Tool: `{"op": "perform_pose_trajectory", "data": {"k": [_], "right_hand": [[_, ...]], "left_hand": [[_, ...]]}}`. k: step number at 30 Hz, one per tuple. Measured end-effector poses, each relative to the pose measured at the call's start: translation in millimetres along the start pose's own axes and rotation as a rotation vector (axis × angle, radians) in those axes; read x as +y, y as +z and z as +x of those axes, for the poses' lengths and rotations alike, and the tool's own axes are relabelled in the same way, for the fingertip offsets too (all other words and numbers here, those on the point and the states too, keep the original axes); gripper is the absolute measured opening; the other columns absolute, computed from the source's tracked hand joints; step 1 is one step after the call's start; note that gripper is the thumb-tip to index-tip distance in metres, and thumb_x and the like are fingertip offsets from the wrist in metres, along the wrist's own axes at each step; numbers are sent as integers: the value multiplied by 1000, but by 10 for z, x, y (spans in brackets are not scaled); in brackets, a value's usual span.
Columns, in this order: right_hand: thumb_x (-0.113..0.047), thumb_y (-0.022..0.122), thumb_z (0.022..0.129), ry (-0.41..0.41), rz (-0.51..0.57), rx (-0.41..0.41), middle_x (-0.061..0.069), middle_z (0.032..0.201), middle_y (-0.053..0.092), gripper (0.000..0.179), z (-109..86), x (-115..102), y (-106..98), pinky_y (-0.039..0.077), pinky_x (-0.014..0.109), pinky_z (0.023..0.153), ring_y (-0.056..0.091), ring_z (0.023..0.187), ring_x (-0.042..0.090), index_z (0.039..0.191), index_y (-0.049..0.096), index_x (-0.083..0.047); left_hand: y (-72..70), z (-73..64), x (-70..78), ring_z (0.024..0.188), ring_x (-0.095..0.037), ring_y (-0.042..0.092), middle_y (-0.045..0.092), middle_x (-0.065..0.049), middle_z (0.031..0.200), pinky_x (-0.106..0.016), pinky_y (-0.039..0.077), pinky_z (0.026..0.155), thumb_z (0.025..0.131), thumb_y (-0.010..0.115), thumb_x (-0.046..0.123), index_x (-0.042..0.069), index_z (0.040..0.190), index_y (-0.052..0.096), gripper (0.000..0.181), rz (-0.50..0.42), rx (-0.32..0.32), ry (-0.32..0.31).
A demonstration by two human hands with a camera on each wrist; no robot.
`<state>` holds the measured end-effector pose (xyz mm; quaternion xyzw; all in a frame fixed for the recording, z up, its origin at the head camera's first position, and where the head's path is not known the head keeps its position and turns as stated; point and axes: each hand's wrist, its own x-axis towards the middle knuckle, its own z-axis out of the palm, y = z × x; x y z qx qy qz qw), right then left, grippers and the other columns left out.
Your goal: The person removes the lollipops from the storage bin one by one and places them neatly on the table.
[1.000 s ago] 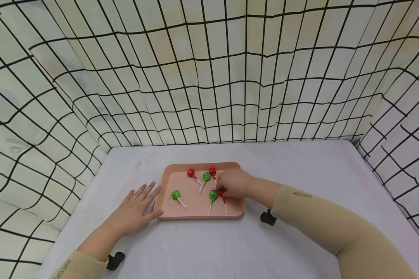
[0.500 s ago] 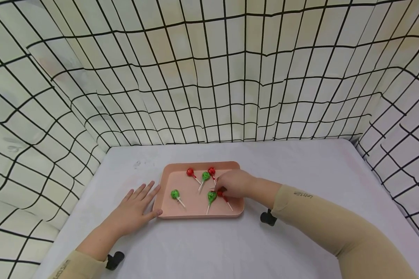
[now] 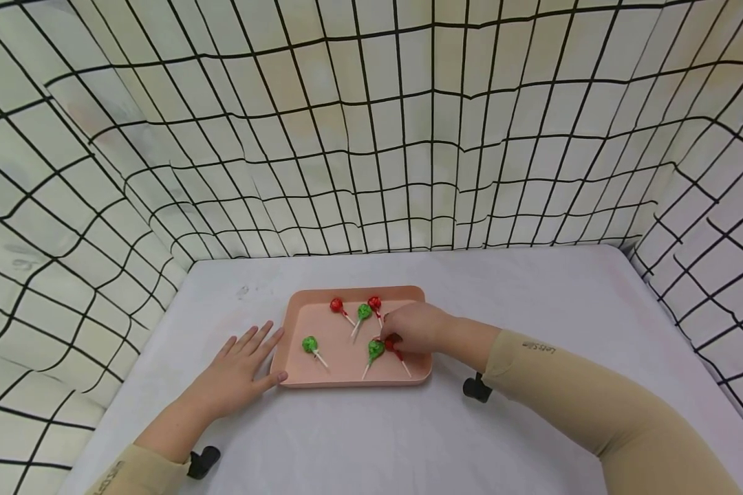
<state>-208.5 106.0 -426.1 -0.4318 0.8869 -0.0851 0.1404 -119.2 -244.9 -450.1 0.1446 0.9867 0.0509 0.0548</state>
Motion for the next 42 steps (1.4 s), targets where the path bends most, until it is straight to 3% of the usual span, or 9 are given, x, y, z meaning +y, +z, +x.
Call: {"op": "perform_pose_trajectory", "data": {"k": [6, 13, 19, 35, 42], "right_hand": [[-16, 76, 89, 1, 15, -10, -14, 92, 67, 24, 11, 10, 5, 54, 25, 86, 57, 86, 4, 113, 77, -20], [-22, 78, 88, 84, 36, -48, -16, 95, 71, 25, 8, -34, -2, 53, 22, 86, 58, 87, 3, 112, 77, -25], [-23, 77, 88, 107, 62, -57, -17, 95, 70, 26, -10, -32, 4, 52, 20, 83, 56, 85, 4, 113, 77, -28], [-25, 78, 88, 133, 152, -47, -19, 96, 69, 23, -7, 57, 30, 52, 21, 83, 55, 88, 4, 111, 78, -28], [-27, 77, 88, 150, 127, -24, -19, 93, 68, 24, -24, 109, -43, 52, 24, 84, 57, 87, 3, 112, 78, -28]], "left_hand": [[7, -3, -11, 150, -36, 18, 19, -9, 165, -61, 12, 118, 91, 46, 72, 21, 159, 24, 88, -1, -1, -2], [12, 0, -18, 150, -36, 17, 18, -8, 165, -61, 12, 118, 90, 40, 76, 20, 159, 24, 90, -2, -5, 6], [12, 6, -14, 150, -36, 17, 19, -9, 165, -61, 12, 119, 90, 38, 78, 20, 159, 24, 92, -9, -2, 12], [-8, -11, 14, 149, -36, 18, 21, -11, 164, -61, 12, 118, 89, 45, 76, 18, 159, 25, 93, -20, -14, 8], [-3, -18, 15, 149, -37, 17, 21, -11, 164, -62, 12, 118, 88, 44, 77, 19, 159, 25, 94, -9, -6, 8]]}}
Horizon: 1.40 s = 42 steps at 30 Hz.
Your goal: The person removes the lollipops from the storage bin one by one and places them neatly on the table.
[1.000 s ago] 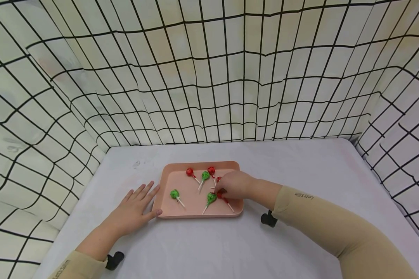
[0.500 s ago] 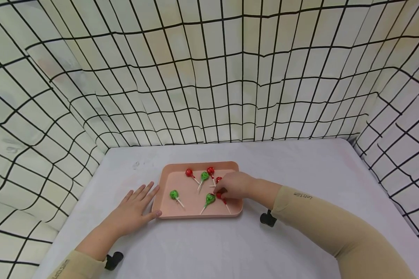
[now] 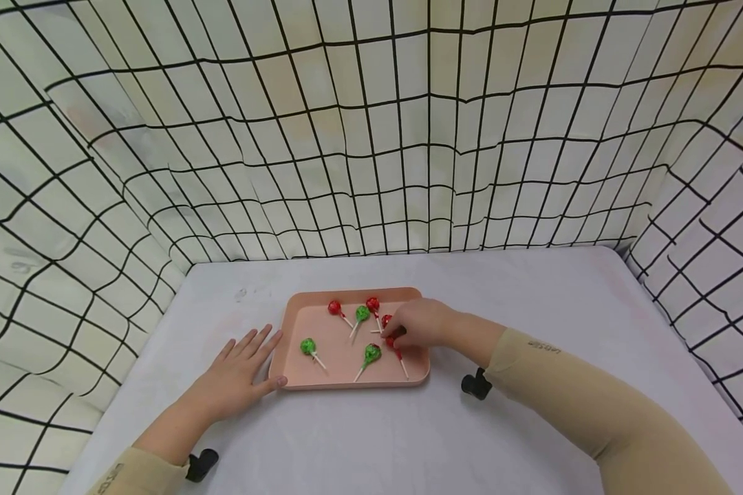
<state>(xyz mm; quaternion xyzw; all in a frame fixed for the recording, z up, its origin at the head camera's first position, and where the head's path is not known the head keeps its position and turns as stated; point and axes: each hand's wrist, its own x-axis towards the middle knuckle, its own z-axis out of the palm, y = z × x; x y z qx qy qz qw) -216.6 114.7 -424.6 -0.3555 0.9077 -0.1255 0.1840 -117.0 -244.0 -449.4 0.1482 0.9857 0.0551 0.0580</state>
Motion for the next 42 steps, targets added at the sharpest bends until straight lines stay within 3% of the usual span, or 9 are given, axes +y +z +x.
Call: {"op": "perform_pose_trajectory", "data": {"k": [9, 20, 25, 32, 42], "right_hand": [[-25, 77, 88, -43, -20, 37, -20, 95, 71, 26, -52, 53, -155, 52, 29, 87, 60, 89, 6, 114, 77, -26], [-26, 75, 89, 17, 27, 61, -20, 98, 70, 28, -181, 127, -308, 51, 32, 84, 60, 93, 11, 117, 76, -30], [-26, 75, 89, 32, 28, 77, -18, 103, 70, 30, -261, 172, -359, 52, 36, 86, 62, 98, 14, 119, 75, -27], [-29, 75, 89, 39, 28, 128, -11, 108, 72, 31, -403, 325, -402, 55, 39, 90, 65, 109, 21, 120, 75, -22], [-27, 76, 88, 134, 53, 164, -5, 111, 72, 34, -698, 602, -425, 56, 40, 86, 64, 109, 26, 122, 74, -21]], "left_hand": [[-8, -31, 40, 148, -39, 20, 24, -13, 163, -64, 15, 117, 87, 46, 77, 17, 158, 29, 94, -18, 23, 9], [-34, -29, 71, 149, -37, 17, 21, -12, 164, -63, 13, 118, 89, 52, 71, 17, 158, 27, 91, -7, 12, 1], [-42, -23, 50, 150, -37, 17, 19, -12, 164, -62, 13, 118, 89, 48, 74, 17, 159, 26, 93, -5, 11, 16], [-18, -15, 43, 150, -37, 16, 18, -11, 165, -62, 12, 118, 89, 51, 72, 17, 159, 26, 92, -15, 8, 22], [-4, -29, 39, 150, -36, 15, 17, -11, 165, -62, 12, 118, 88, 49, 74, 18, 159, 25, 94, -7, 1, 17]]}}
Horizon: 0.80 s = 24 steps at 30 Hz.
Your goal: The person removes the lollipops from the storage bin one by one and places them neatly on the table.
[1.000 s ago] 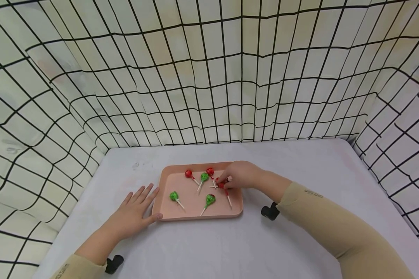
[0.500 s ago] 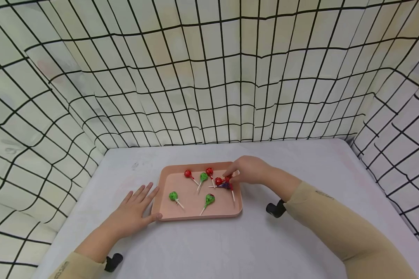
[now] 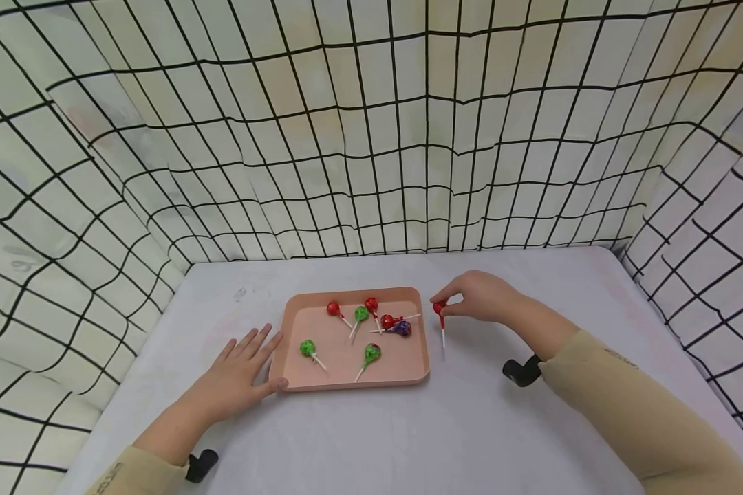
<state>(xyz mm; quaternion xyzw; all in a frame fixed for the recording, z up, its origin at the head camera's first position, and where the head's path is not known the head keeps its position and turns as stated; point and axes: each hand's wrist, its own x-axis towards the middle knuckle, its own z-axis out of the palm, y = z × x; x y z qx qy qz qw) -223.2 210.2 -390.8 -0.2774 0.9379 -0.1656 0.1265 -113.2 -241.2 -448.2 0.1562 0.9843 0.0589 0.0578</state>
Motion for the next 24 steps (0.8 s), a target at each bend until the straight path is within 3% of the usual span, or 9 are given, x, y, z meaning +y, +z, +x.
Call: {"op": "perform_pose_trajectory", "data": {"k": [12, 18, 24], "right_hand": [[-29, 76, 88, 81, 19, -36, -3, 113, 72, 35, -92, 205, 47, 55, 41, 86, 63, 111, 27, 123, 73, -22], [-30, 76, 88, 75, 4, -62, -4, 110, 73, 32, -46, 274, 157, 54, 43, 89, 64, 108, 24, 120, 75, -23], [-25, 75, 89, 66, 2, -88, -4, 110, 73, 28, 22, 316, 266, 51, 47, 95, 64, 108, 22, 117, 76, -24]], "left_hand": [[-10, -6, -21, 149, -38, 16, 18, -12, 164, -63, 13, 118, 88, 52, 73, 16, 158, 27, 94, 0, 0, -3], [-19, 1, -14, 150, -36, 16, 18, -10, 165, -61, 12, 118, 87, 47, 77, 18, 159, 26, 95, 3, 6, 7], [-23, 15, -1, 150, -36, 16, 18, -10, 165, -61, 12, 118, 87, 49, 75, 18, 159, 26, 95, -1, 4, 5]]}}
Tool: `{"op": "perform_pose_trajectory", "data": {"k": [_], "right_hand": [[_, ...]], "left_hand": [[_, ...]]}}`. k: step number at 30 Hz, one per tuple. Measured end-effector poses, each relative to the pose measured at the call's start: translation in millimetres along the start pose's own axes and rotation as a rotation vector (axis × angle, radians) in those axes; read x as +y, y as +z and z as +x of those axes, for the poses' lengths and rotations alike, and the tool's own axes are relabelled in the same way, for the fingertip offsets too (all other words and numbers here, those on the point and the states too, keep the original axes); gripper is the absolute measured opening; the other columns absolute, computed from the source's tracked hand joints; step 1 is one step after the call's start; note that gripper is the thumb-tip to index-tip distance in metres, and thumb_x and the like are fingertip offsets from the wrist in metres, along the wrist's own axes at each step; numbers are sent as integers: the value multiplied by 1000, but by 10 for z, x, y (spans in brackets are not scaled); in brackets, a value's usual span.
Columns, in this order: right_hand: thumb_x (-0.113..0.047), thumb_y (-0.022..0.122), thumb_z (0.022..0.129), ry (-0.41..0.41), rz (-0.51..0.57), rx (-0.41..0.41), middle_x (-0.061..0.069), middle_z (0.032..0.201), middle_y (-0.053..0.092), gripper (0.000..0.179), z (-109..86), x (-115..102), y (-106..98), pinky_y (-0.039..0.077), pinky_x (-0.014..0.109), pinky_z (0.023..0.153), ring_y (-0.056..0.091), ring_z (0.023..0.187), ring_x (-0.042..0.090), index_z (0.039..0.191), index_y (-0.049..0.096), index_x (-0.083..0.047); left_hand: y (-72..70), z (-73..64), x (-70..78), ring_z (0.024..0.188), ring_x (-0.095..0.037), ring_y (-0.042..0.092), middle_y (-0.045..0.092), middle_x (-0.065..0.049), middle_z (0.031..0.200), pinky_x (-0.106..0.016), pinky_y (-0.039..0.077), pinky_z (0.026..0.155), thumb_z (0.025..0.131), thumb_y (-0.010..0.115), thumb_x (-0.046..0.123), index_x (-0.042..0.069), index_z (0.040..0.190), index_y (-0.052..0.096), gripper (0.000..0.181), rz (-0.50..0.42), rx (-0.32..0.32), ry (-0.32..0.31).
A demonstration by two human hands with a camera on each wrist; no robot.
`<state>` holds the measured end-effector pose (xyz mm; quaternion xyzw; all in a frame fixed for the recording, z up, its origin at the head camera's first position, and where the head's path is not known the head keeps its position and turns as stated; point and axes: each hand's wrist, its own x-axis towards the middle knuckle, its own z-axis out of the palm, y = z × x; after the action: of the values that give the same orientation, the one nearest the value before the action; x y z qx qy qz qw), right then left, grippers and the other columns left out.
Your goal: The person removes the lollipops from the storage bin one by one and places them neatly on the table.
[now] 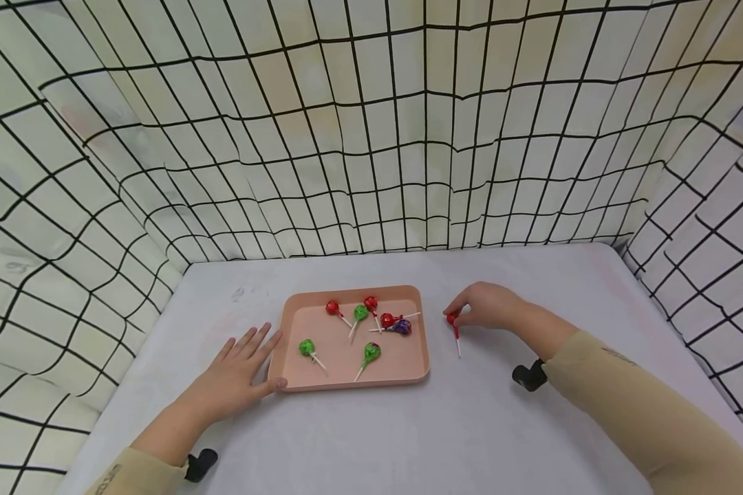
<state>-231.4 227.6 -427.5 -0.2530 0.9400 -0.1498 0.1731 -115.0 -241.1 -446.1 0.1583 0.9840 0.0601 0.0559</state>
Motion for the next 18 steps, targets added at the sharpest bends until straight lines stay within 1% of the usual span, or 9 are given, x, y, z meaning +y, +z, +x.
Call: {"op": "perform_pose_trajectory", "data": {"k": [3, 6, 11, 18], "right_hand": [[-23, 74, 89, -7, 0, -18, -4, 110, 73, 27, 32, -8, 25, 50, 49, 97, 64, 109, 22, 116, 76, -22], [-23, 75, 89, -10, 2, -27, -4, 110, 73, 27, 60, -12, 45, 50, 48, 97, 64, 107, 21, 116, 76, -22], [-23, 76, 88, -4, 4, -22, -5, 109, 72, 28, 101, 1, 73, 51, 46, 96, 63, 106, 19, 116, 77, -23], [-22, 75, 89, -17, 11, -12, -3, 113, 72, 28, 103, 4, 67, 49, 49, 98, 63, 111, 23, 117, 76, -22]], "left_hand": [[6, 5, 5, 150, -36, 16, 18, -10, 165, -61, 12, 118, 88, 52, 73, 18, 159, 25, 94, -1, -3, -3], [10, 2, 11, 150, -36, 16, 18, -10, 165, -61, 12, 118, 88, 54, 71, 18, 159, 25, 93, 2, -3, -6], [-1, -1, 17, 150, -37, 17, 20, -11, 164, -62, 13, 118, 88, 54, 71, 18, 159, 26, 93, 8, 0, -6], [-11, -2, 21, 150, -37, 17, 19, -11, 164, -62, 13, 118, 88, 54, 71, 18, 158, 27, 92, 4, 4, -1]]}}
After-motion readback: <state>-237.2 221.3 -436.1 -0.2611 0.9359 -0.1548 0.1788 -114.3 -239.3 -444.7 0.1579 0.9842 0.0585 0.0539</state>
